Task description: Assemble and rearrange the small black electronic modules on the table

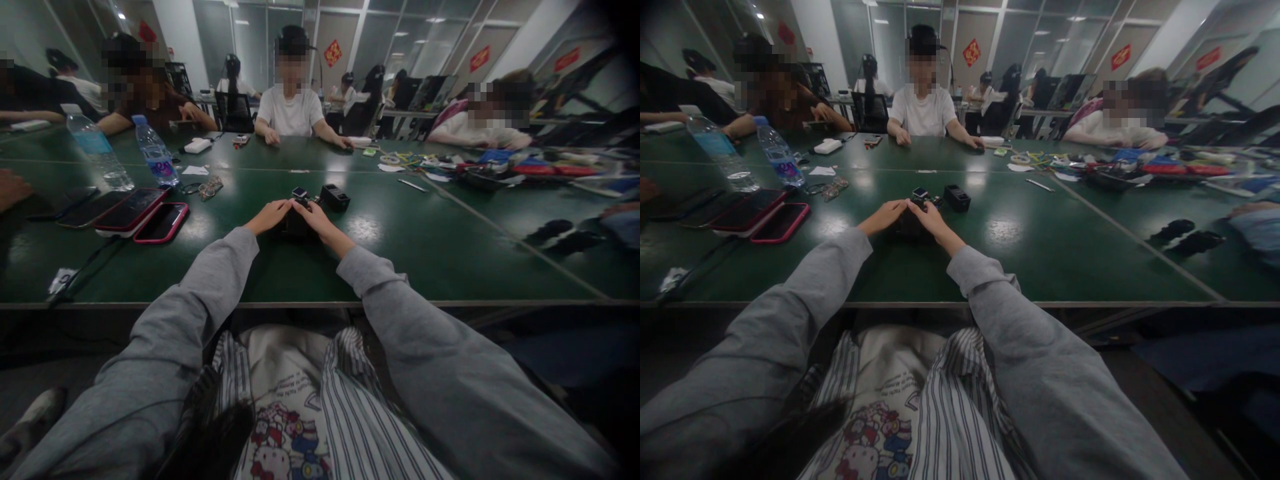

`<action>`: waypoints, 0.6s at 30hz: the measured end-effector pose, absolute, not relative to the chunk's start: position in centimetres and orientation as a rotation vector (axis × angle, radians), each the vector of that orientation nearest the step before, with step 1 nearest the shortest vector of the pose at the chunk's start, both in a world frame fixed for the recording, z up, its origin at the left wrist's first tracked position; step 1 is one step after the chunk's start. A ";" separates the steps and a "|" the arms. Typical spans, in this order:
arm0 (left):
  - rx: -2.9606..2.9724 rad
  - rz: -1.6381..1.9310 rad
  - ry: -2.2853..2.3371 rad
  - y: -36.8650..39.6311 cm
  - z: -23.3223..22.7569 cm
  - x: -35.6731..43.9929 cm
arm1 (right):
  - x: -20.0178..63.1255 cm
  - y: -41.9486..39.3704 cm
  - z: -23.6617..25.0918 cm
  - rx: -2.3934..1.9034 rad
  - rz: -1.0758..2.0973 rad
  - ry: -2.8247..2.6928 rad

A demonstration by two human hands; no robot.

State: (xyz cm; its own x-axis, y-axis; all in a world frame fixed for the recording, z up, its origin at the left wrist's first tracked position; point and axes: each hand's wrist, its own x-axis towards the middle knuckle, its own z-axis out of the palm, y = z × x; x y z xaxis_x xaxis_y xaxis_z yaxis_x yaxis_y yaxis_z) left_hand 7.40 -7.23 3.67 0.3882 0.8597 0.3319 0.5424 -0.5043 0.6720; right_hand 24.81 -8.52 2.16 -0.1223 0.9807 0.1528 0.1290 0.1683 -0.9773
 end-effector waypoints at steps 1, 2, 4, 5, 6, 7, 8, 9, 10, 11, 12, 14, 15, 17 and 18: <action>2.187 0.925 1.205 -7.3 3.7 7.4 | 24.8 -8.5 2.2 -1.134 1.099 -1.465; 2.182 0.922 1.207 -7.3 3.7 7.4 | 24.8 -8.6 2.2 -1.136 1.098 -1.463; 2.167 0.914 1.204 -7.3 3.7 7.4 | 24.8 -8.7 2.3 -1.136 1.101 -1.460; 2.158 0.912 1.197 -7.3 3.7 7.4 | 24.8 -8.8 2.3 -1.133 1.105 -1.460; 2.149 0.911 1.188 -7.3 3.7 7.4 | 24.8 -8.8 2.3 -1.127 1.108 -1.461; 2.141 0.910 1.179 -7.3 3.6 7.3 | 24.8 -8.9 2.4 -1.121 1.113 -1.465; 2.133 0.910 1.174 -7.2 3.6 7.3 | 24.8 -8.9 2.4 -1.117 1.116 -1.468; 2.125 0.908 1.174 -7.2 3.5 7.3 | 24.8 -9.0 2.4 -1.113 1.117 -1.472; 2.119 0.903 1.174 -7.1 3.5 7.3 | 24.8 -9.0 2.4 -1.111 1.115 -1.475; 2.112 0.897 1.175 -7.1 3.5 7.3 | 24.8 -9.0 2.4 -1.111 1.110 -1.480; 2.106 0.892 1.176 -7.1 3.5 7.3 | 24.8 -8.9 2.4 -1.115 1.103 -1.482; 2.103 0.883 1.179 -7.1 3.6 7.4 | 24.8 -8.9 2.4 -1.130 1.091 -1.484; 2.108 0.879 1.183 -7.1 3.7 7.4 | 24.8 -8.9 2.4 -1.139 1.090 -1.483; 2.124 0.875 1.195 -7.2 3.8 7.5 | 24.7 -8.9 2.4 -1.152 1.097 -1.478; 2.133 0.874 1.201 -7.3 3.9 7.5 | 24.7 -8.9 2.5 -1.152 1.101 -1.477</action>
